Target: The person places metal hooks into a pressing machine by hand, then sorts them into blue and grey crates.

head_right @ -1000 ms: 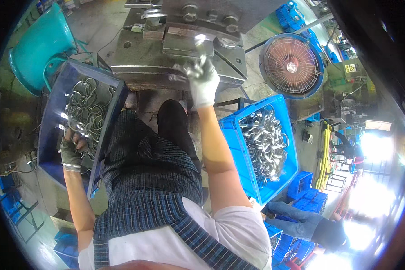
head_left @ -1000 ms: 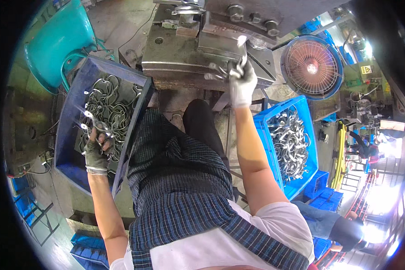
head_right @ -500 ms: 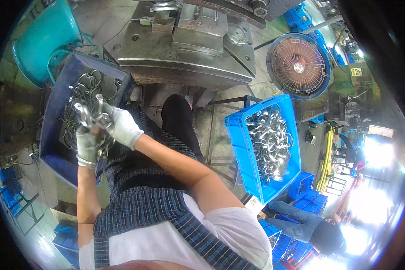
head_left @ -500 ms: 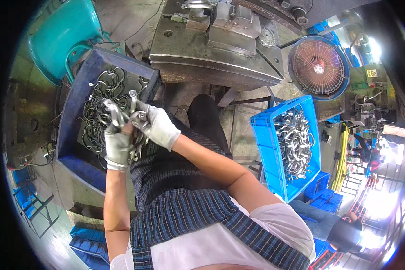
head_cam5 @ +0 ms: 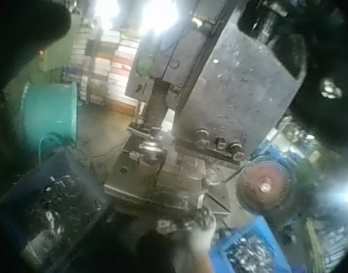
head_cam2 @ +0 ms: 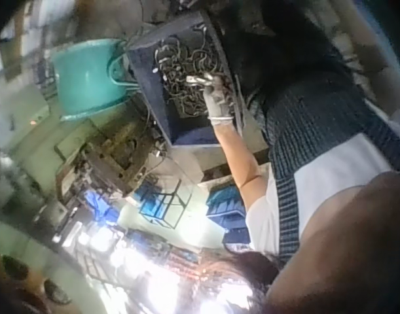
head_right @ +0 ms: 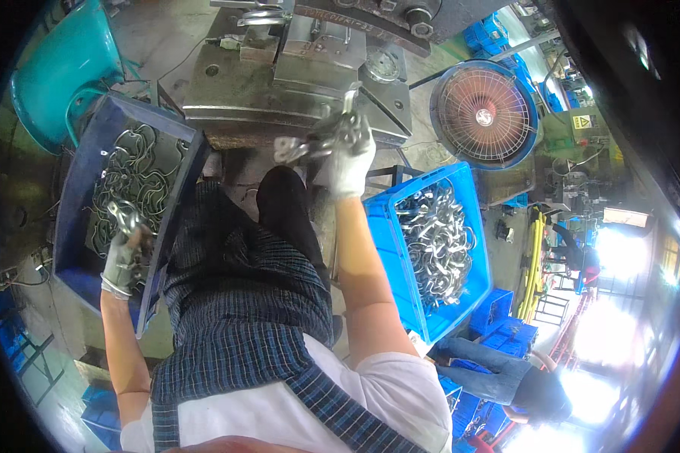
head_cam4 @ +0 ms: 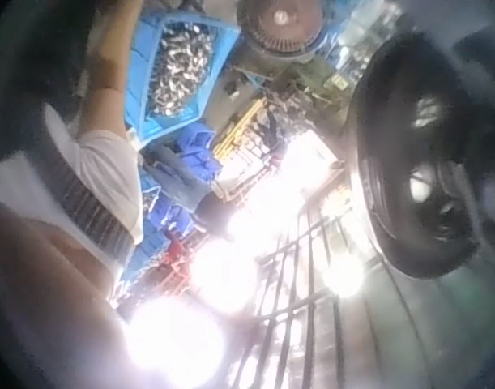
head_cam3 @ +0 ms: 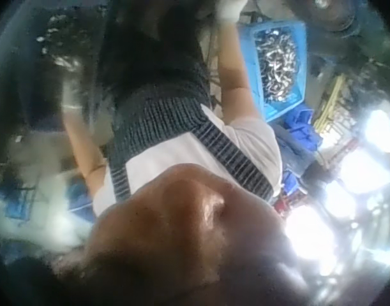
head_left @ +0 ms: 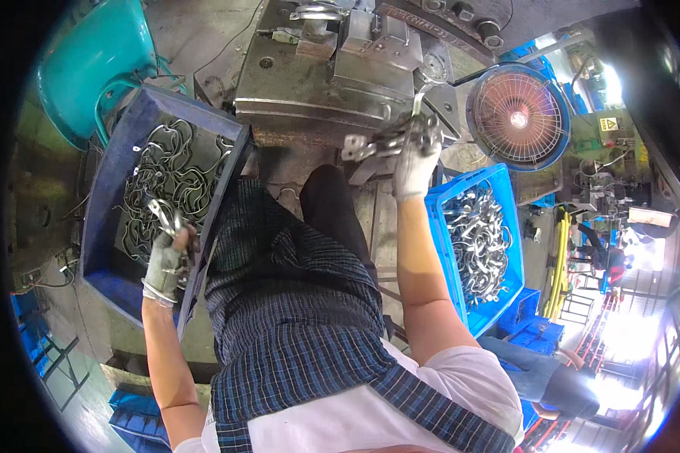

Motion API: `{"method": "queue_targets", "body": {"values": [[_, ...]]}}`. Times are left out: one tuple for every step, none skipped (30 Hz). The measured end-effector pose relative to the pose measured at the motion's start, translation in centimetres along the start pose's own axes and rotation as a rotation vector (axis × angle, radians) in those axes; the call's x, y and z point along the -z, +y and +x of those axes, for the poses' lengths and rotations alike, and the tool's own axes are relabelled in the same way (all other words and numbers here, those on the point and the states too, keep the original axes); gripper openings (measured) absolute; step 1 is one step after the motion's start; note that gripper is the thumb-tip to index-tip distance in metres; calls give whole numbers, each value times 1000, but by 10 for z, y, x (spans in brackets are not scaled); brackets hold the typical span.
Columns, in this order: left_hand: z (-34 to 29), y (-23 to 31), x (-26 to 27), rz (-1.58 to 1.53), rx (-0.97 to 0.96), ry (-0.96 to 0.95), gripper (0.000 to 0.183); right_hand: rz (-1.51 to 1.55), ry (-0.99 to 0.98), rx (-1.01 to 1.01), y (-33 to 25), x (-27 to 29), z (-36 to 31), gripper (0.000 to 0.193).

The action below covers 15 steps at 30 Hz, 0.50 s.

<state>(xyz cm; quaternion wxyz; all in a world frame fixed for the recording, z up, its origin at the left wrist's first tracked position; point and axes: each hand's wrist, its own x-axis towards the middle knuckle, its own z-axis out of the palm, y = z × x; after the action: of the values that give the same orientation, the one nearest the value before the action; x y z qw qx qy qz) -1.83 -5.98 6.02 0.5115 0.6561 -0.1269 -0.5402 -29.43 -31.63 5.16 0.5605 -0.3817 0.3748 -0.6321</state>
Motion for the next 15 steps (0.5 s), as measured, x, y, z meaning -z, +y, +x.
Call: {"method": "queue_targets", "body": {"values": [[-2, 0, -2, -51, 89, -78, 19, -313, -31, 124, -5, -5, 7, 28], [-1, -13, -4, -133, 37, -60, 19, -363, -24, 163, -2, -8, 19, 29], [1, -20, 1, -152, 57, -123, 22, -415, -13, 202, -1, -11, 27, 30], [2, -24, 3, -125, 63, -102, 21, -408, -107, 176, -4, -9, 29, 28], [2, -24, 3, -97, 72, -81, 20, -408, -105, 181, -2, -11, 32, 28], [0, -22, 1, -85, 45, -21, 18, -401, -107, 179, 1, -13, 34, 27], [-1, -19, -1, -72, 19, 40, 16, -393, -108, 176, 3, -15, 35, 27], [-1, -25, 3, -66, -20, 126, 15, -533, -124, 192, 1, -18, 32, 25], [0, -25, 10, -73, 3, 108, 17, -531, -123, 192, 3, -17, 34, 25], [0, -28, 8, -150, -39, 140, 18, -310, -125, 128, 8, -15, 38, 24], [0, -32, 6, -228, -80, 171, 20, -91, -124, 64, 17, -11, 45, 23], [1, -33, 5, -221, -79, 161, 20, 12, -195, 63, 24, 0, 56, 24], [2, -33, 5, -223, -108, 160, 20, 11, -182, 69, 32, 13, 60, 24], [2, -33, 5, -223, -133, 169, 20, -69, -152, 114, 31, 7, 55, 24], [6, -34, 4, -212, -130, 152, 20, -155, -112, 171, 23, 0, 49, 25]]}}
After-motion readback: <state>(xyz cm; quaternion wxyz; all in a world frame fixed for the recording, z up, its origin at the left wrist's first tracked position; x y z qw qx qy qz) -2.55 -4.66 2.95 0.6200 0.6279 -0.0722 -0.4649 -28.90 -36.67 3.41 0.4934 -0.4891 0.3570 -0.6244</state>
